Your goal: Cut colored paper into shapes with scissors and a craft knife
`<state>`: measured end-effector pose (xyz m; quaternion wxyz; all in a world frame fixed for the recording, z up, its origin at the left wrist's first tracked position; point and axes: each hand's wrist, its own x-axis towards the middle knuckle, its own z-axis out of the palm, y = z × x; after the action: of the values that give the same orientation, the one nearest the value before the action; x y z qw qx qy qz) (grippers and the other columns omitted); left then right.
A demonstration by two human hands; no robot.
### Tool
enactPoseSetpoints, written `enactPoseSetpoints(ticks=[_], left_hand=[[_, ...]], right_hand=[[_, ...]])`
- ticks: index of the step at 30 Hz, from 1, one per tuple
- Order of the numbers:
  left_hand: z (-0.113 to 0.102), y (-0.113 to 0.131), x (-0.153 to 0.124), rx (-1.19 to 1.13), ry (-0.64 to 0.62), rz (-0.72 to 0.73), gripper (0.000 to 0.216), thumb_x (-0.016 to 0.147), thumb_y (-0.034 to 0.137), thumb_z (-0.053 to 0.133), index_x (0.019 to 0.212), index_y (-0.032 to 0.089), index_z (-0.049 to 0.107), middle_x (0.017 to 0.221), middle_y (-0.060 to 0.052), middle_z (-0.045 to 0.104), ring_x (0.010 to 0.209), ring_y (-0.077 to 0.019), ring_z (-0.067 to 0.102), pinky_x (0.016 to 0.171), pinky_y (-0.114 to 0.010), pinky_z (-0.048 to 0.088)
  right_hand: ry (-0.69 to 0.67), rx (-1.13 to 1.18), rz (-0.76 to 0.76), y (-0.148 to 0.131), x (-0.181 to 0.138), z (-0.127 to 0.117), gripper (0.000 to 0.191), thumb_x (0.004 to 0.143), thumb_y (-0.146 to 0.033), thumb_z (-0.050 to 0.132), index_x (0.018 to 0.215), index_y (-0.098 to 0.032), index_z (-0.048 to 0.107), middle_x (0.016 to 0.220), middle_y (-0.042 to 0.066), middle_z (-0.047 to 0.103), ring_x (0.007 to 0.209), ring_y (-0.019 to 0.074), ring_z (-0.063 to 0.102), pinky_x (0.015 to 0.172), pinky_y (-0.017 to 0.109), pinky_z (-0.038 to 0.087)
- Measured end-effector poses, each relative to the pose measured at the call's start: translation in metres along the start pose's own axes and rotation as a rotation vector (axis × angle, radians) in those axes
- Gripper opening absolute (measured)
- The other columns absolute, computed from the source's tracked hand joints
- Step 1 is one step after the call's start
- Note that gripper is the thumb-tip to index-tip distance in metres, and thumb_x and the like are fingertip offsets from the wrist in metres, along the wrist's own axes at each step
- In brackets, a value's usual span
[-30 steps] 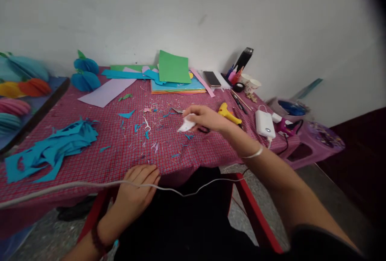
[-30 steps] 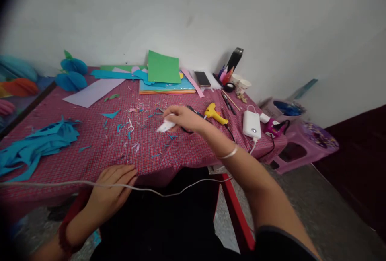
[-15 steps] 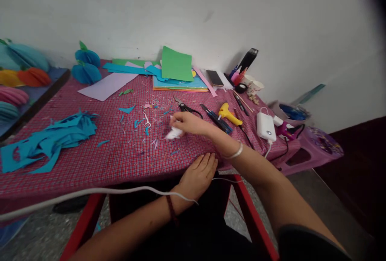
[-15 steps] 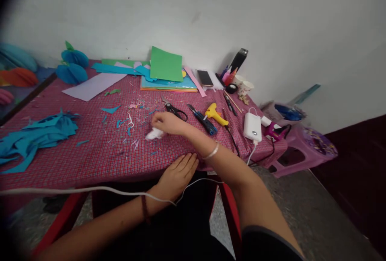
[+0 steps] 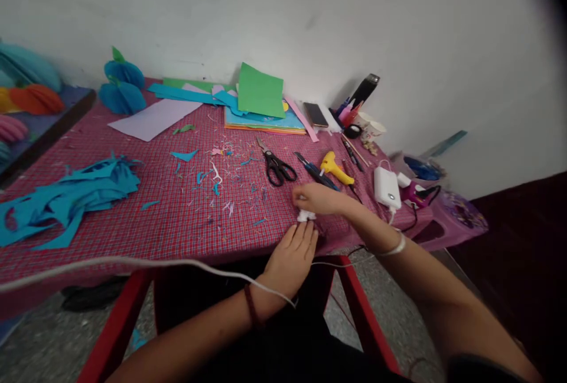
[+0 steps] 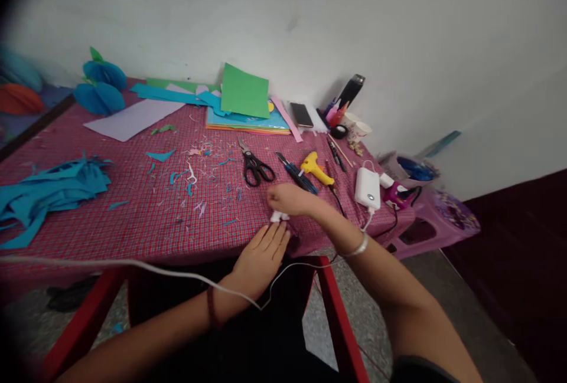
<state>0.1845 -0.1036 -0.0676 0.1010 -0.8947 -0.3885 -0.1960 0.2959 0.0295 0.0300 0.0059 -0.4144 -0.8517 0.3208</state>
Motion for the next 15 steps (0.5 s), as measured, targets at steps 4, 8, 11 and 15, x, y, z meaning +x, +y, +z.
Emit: enactPoseSetpoints(ticks=[4, 8, 11, 15], left_hand=[[0.003, 0.003, -0.010, 0.016, 0.009, -0.007, 0.049, 0.093, 0.023, 0.039, 0.138, 0.005, 0.041, 0.145, -0.016, 0.042, 0.133, -0.0270, 0.040, 0.110, -0.040, 0.033], [-0.008, 0.002, -0.016, -0.059, 0.041, -0.024, 0.047, 0.094, 0.024, 0.038, 0.137, 0.008, 0.042, 0.144, -0.012, 0.044, 0.134, -0.0242, 0.038, 0.113, -0.040, 0.027], [-0.014, 0.002, -0.019, -0.115, 0.062, 0.018, 0.045, 0.095, 0.025, 0.034, 0.137, 0.009, 0.042, 0.142, -0.011, 0.047, 0.134, -0.0232, 0.039, 0.113, -0.040, 0.026], [-0.010, 0.002, -0.021, -0.095, 0.014, -0.021, 0.045, 0.096, 0.021, 0.032, 0.138, 0.006, 0.041, 0.142, -0.013, 0.047, 0.130, -0.0228, 0.044, 0.110, -0.037, 0.031]], right_hand=[[0.088, 0.198, -0.143, -0.034, 0.057, -0.002, 0.011, 0.084, -0.016, 0.048, 0.089, -0.014, 0.058, 0.082, 0.002, 0.059, 0.073, 0.0121, 0.052, 0.071, 0.026, 0.042], [0.046, 0.404, -0.329, -0.046, 0.040, -0.015, 0.029, 0.076, -0.008, 0.053, 0.104, -0.014, 0.053, 0.096, 0.003, 0.058, 0.083, 0.0123, 0.054, 0.077, 0.027, 0.043], [-0.127, 0.260, -0.383, -0.046, 0.009, 0.001, 0.029, 0.075, -0.002, 0.049, 0.099, -0.016, 0.056, 0.096, 0.002, 0.058, 0.087, 0.0127, 0.054, 0.079, 0.027, 0.042], [-0.234, -0.136, -0.505, -0.050, 0.026, 0.026, 0.023, 0.073, 0.001, 0.045, 0.082, -0.015, 0.059, 0.085, 0.003, 0.056, 0.079, 0.0138, 0.051, 0.076, 0.027, 0.041]])
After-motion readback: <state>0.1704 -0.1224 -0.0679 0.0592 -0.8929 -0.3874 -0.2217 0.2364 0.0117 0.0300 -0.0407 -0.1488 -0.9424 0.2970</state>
